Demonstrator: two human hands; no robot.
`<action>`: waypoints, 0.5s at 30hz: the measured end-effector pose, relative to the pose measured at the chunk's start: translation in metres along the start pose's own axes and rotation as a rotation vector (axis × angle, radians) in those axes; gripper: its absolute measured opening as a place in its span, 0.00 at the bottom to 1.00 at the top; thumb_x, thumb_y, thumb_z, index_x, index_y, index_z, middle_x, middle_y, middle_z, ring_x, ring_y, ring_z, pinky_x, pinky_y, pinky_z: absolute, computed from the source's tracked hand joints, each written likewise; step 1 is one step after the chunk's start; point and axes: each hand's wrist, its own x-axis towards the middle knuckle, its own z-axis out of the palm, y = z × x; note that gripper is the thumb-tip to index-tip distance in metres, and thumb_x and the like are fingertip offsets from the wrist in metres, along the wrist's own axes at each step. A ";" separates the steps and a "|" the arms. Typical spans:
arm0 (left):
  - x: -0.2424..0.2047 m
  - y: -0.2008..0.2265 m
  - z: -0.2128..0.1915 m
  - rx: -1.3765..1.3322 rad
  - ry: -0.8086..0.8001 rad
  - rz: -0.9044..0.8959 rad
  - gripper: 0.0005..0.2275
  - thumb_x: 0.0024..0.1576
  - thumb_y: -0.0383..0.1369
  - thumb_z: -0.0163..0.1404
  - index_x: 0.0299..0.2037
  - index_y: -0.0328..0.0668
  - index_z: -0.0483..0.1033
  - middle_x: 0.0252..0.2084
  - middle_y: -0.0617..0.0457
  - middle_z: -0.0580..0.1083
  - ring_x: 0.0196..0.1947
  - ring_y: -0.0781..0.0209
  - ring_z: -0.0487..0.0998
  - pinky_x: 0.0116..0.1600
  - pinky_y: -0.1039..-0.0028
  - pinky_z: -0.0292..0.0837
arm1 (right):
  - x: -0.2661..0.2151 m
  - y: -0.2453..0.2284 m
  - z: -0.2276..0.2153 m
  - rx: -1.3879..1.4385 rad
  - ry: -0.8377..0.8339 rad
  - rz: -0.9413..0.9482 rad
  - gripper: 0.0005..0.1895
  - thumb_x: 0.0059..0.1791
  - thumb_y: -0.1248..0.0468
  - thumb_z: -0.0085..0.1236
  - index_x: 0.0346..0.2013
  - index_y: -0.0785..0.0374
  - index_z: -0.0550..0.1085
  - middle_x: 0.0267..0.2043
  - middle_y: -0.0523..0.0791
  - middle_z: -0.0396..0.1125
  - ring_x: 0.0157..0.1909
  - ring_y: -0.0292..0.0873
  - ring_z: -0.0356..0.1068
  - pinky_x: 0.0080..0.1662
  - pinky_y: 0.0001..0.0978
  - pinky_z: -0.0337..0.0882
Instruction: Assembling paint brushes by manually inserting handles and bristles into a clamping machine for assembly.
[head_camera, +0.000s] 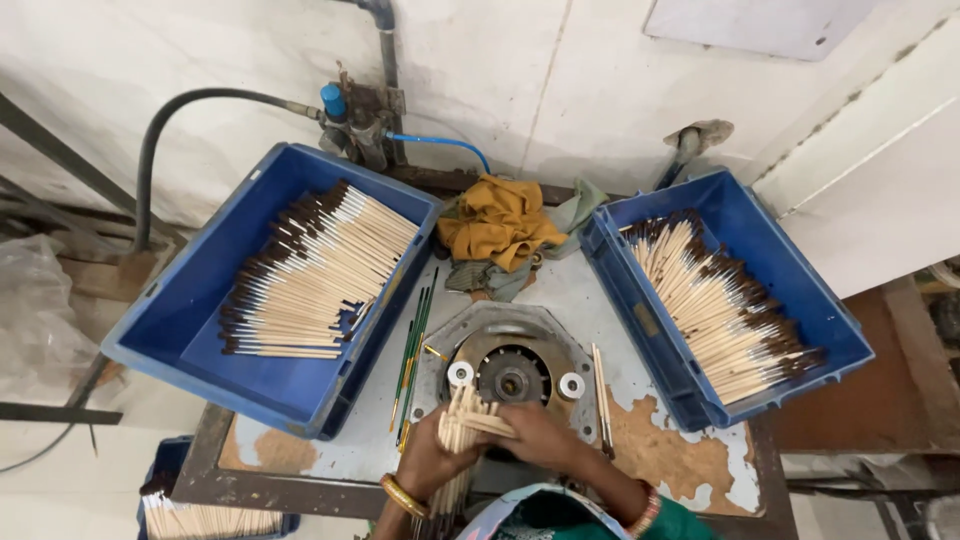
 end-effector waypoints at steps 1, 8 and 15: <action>0.001 -0.017 0.001 0.002 -0.001 0.007 0.24 0.42 0.31 0.71 0.48 0.33 0.77 0.38 0.50 0.83 0.37 0.58 0.86 0.43 0.70 0.81 | 0.000 -0.002 -0.012 -0.003 0.007 -0.002 0.21 0.48 0.54 0.63 0.48 0.66 0.76 0.44 0.58 0.74 0.42 0.61 0.75 0.41 0.51 0.73; -0.004 -0.031 0.001 -0.971 0.139 -0.586 0.21 0.47 0.30 0.65 0.48 0.31 0.72 0.32 0.43 0.77 0.28 0.48 0.81 0.31 0.60 0.81 | 0.010 0.061 0.004 -0.267 0.147 0.245 0.13 0.46 0.62 0.59 0.43 0.63 0.77 0.33 0.56 0.73 0.36 0.60 0.75 0.39 0.52 0.73; -0.007 -0.021 -0.003 -0.985 0.266 -0.654 0.25 0.46 0.26 0.61 0.54 0.40 0.66 0.35 0.46 0.76 0.30 0.48 0.82 0.31 0.59 0.80 | 0.015 0.045 0.014 -0.325 0.172 0.230 0.19 0.44 0.67 0.60 0.50 0.66 0.71 0.36 0.57 0.72 0.37 0.62 0.73 0.38 0.53 0.72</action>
